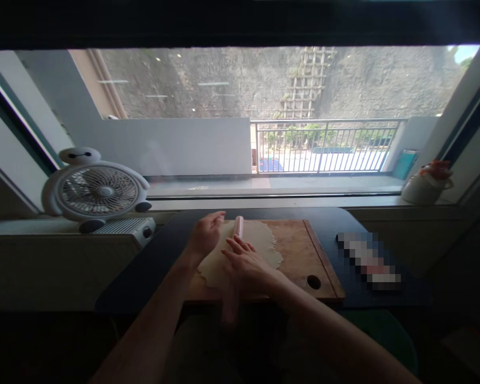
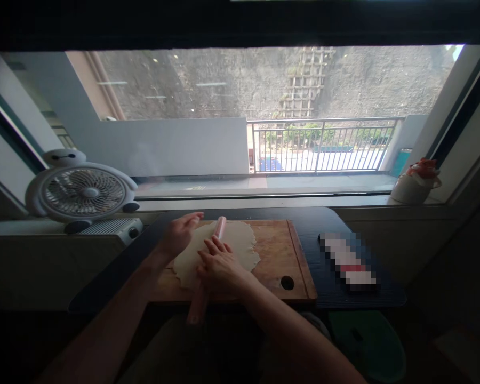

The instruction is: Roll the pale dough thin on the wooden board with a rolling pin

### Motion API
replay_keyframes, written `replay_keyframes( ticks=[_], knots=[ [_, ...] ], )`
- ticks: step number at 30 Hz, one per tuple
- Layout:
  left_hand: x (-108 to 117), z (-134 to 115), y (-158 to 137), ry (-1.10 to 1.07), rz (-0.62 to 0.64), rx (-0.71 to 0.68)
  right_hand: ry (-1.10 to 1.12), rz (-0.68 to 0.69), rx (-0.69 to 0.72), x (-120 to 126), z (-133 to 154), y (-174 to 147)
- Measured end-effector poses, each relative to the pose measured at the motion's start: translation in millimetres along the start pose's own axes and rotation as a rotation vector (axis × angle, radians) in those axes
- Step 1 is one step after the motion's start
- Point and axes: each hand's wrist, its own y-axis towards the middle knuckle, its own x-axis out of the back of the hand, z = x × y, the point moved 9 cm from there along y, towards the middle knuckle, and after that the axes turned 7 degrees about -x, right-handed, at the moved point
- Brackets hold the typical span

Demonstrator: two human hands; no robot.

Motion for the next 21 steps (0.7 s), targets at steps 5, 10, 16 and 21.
replay_keyframes(
  ticks=[5,10,16,21],
  knots=[
    [-103,-10,34,-0.085,0.496,-0.218,0.073,-0.244,-0.066,8,17,-35],
    [-127,-4,17,-0.021,0.456,-0.177,0.178,-0.324,0.066,-6,50,-70],
    [-125,-31,18,0.118,0.438,-0.206,0.154,-0.41,0.046,15,23,-115],
    [-117,-43,-1,0.126,0.399,-0.268,0.123,-0.498,0.074,10,25,-115]
  ],
)
